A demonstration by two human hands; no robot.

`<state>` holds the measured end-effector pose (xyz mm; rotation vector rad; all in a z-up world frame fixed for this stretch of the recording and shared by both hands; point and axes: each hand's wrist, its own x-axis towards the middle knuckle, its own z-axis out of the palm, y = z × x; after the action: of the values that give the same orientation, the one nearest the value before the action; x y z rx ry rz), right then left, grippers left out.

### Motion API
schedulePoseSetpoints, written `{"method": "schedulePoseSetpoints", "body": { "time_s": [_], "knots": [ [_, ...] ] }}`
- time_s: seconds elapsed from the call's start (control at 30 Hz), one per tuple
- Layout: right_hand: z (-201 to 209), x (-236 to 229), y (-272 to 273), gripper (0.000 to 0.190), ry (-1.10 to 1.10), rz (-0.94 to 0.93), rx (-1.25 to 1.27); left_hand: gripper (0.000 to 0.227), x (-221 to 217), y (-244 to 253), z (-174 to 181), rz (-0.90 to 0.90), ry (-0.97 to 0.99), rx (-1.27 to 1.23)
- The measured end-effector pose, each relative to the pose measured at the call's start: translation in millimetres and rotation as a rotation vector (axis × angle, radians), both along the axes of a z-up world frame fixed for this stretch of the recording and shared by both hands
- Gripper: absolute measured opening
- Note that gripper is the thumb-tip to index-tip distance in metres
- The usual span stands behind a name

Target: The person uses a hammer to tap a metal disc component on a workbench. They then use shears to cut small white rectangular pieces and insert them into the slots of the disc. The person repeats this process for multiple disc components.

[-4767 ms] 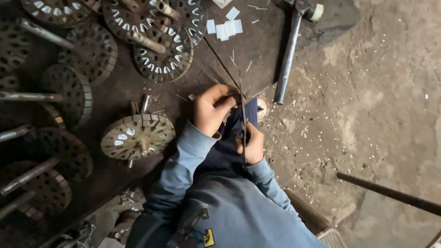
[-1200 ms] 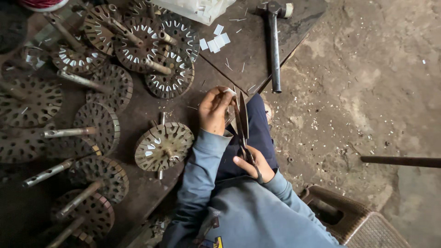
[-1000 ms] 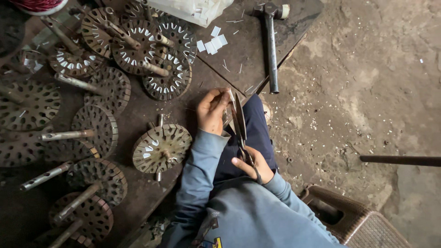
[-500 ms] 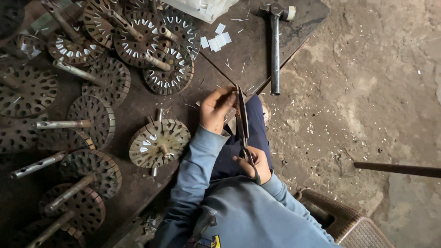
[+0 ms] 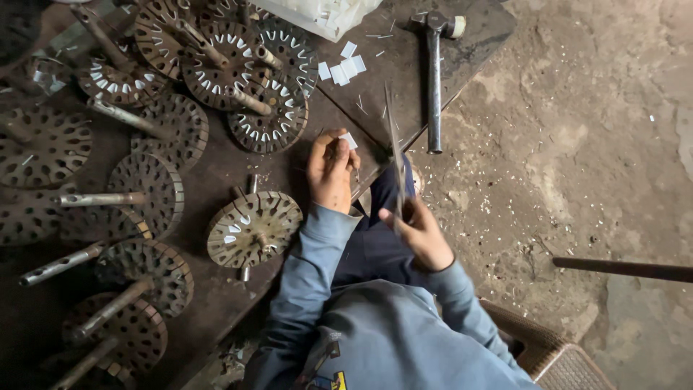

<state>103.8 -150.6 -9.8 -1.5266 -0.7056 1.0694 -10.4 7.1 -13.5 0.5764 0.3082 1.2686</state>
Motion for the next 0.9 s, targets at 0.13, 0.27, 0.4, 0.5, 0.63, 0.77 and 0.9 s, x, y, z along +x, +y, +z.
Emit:
{"method": "schedulePoseSetpoints", "body": {
  "time_s": [0.13, 0.27, 0.4, 0.5, 0.63, 0.77, 0.9],
  "knots": [
    [41, 13, 41, 0.051, -0.143, -0.047, 0.212, 0.028, 3, 0, -5, -0.005, 0.078, 0.017],
    [78, 4, 72, 0.046, -0.997, -0.070, 0.401, 0.019, 6, -3, -10, -0.019, 0.109, 0.021],
    [98, -15, 75, 0.029, -1.152, -0.092, 0.517, 0.019, 7, -5, -11, -0.037, 0.163, 0.055],
    [100, -16, 65, 0.019, -0.661, -0.027, 0.430, 0.021, 7, -13, -12, -0.087, 0.203, 0.135],
    [98, -5, 49, 0.013, -0.569, 0.015, 0.318, 0.019, 1, -31, -5, -0.060, 0.397, 0.277],
    [97, 0, 27, 0.015, -0.226, 0.156, 0.243, 0.014, -15, -72, 4, 0.001, 0.403, 0.252],
    [95, -16, 12, 0.011, -0.132, 0.204, 0.299, 0.009, -36, -92, 18, 0.066, 0.490, 0.273]
  ]
}}
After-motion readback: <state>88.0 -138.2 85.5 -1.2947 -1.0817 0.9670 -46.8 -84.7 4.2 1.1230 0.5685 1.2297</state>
